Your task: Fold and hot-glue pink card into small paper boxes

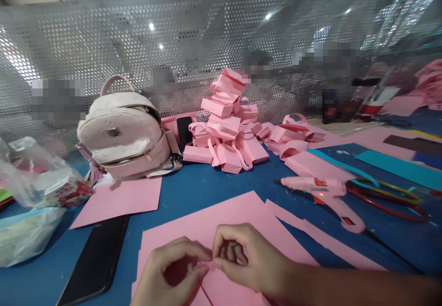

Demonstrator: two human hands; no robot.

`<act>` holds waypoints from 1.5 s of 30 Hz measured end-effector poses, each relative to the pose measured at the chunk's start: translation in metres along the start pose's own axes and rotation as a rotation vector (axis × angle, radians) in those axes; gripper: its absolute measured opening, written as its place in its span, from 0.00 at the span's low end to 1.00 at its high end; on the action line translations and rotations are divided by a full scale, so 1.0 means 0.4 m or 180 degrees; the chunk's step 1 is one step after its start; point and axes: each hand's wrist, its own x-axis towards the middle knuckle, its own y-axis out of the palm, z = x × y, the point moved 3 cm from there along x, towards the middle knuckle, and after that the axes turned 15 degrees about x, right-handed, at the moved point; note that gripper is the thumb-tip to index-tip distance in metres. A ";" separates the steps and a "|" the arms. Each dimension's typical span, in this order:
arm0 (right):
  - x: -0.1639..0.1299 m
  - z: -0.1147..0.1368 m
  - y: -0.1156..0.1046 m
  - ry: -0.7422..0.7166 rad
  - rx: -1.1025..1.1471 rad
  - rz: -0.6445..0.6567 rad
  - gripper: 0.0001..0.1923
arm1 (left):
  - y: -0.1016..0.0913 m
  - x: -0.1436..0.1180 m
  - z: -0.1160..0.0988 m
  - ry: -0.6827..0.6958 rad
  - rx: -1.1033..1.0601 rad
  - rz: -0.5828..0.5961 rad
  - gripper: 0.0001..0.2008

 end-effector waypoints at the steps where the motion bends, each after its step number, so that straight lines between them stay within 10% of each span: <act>1: 0.000 0.000 0.000 0.0013 0.0001 0.0006 0.04 | 0.000 0.000 0.000 0.0017 0.0008 0.0004 0.04; 45: -0.003 0.007 0.004 0.0092 -0.0039 0.0014 0.04 | -0.011 0.005 -0.010 0.0495 0.0113 0.0012 0.10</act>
